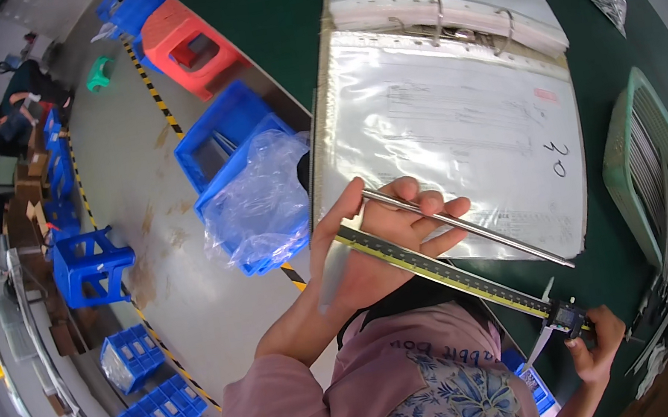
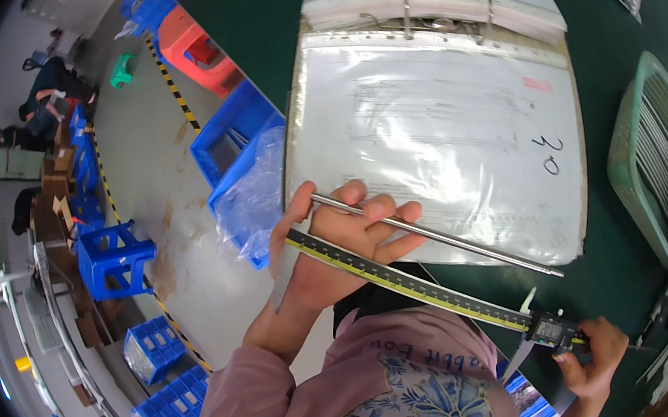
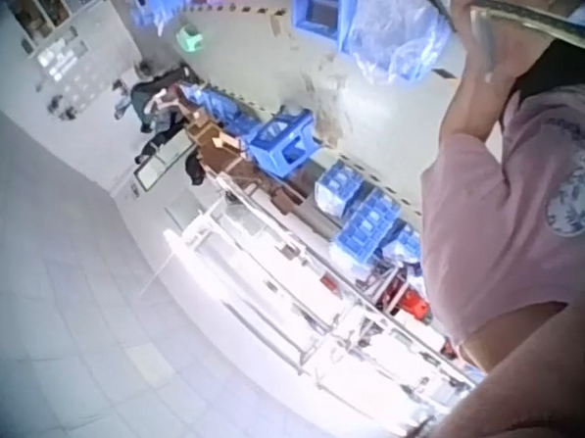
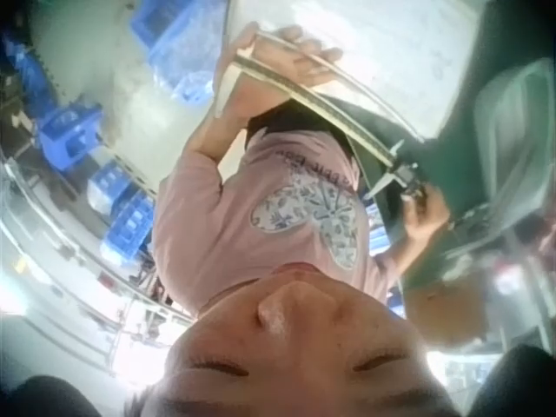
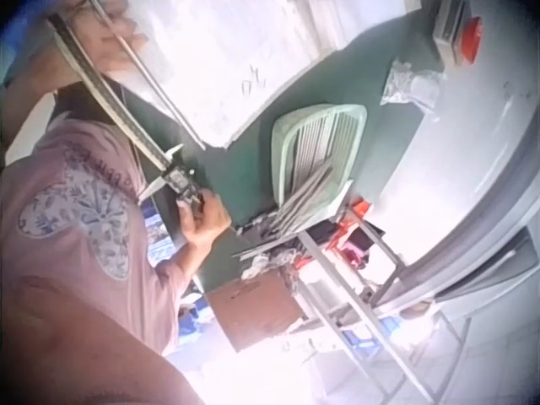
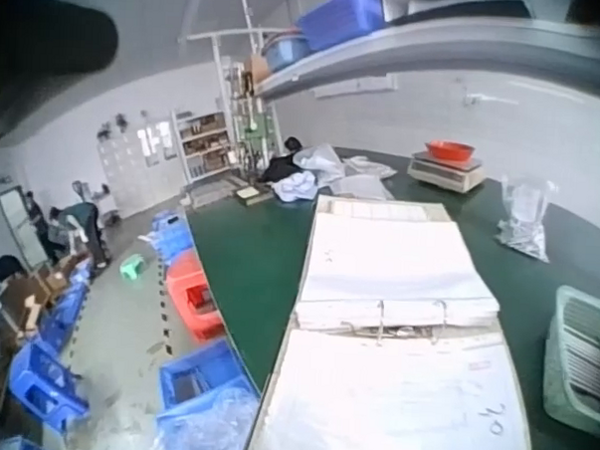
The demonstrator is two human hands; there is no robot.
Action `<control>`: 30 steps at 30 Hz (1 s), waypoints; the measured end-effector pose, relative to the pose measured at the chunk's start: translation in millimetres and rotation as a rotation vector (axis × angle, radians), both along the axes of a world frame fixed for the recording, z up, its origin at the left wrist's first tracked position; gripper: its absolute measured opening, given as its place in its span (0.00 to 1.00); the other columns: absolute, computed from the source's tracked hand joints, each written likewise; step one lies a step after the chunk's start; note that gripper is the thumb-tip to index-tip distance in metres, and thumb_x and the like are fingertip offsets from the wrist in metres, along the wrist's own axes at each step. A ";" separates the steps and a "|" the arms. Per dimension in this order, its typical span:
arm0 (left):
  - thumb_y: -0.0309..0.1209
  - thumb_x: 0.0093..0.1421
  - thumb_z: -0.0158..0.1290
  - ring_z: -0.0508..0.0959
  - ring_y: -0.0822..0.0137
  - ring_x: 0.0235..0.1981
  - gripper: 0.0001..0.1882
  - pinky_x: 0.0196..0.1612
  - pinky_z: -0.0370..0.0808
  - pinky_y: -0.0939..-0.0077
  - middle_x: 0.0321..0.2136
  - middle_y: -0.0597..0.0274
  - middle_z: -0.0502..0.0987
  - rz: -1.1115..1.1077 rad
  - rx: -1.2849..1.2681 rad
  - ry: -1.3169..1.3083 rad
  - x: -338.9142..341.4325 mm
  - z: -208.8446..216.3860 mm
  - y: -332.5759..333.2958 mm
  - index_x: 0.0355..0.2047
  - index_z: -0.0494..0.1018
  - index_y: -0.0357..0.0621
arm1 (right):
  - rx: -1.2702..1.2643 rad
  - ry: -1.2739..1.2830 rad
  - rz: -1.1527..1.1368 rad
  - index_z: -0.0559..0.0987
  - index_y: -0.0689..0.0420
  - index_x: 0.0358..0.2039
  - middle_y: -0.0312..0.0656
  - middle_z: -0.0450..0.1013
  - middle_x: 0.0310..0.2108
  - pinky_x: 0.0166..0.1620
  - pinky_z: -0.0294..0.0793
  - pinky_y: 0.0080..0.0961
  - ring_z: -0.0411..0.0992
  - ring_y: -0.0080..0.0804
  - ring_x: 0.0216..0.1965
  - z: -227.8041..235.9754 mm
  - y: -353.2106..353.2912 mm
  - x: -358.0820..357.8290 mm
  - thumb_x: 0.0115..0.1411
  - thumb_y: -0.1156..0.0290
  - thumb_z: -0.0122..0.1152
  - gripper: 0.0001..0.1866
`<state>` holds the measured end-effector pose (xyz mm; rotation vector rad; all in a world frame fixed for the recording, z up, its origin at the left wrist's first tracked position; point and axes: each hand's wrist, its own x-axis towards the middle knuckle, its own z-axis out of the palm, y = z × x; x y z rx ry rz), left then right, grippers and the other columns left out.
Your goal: Using a digital caliper to measure the dimensions of metal rods and comparing them against a specification sheet.
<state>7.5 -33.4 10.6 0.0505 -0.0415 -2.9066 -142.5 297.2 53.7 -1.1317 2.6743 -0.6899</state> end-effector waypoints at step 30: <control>0.41 0.65 0.37 0.55 0.45 0.57 0.14 0.60 0.46 0.33 0.35 0.53 0.63 0.012 0.058 -0.039 15.8 5.9 -24.1 0.30 0.63 0.44 | -0.119 0.161 0.238 0.74 0.58 0.21 0.35 0.60 0.11 0.15 0.56 0.26 0.61 0.32 0.11 14.6 -39.9 -11.9 0.39 0.46 0.67 0.25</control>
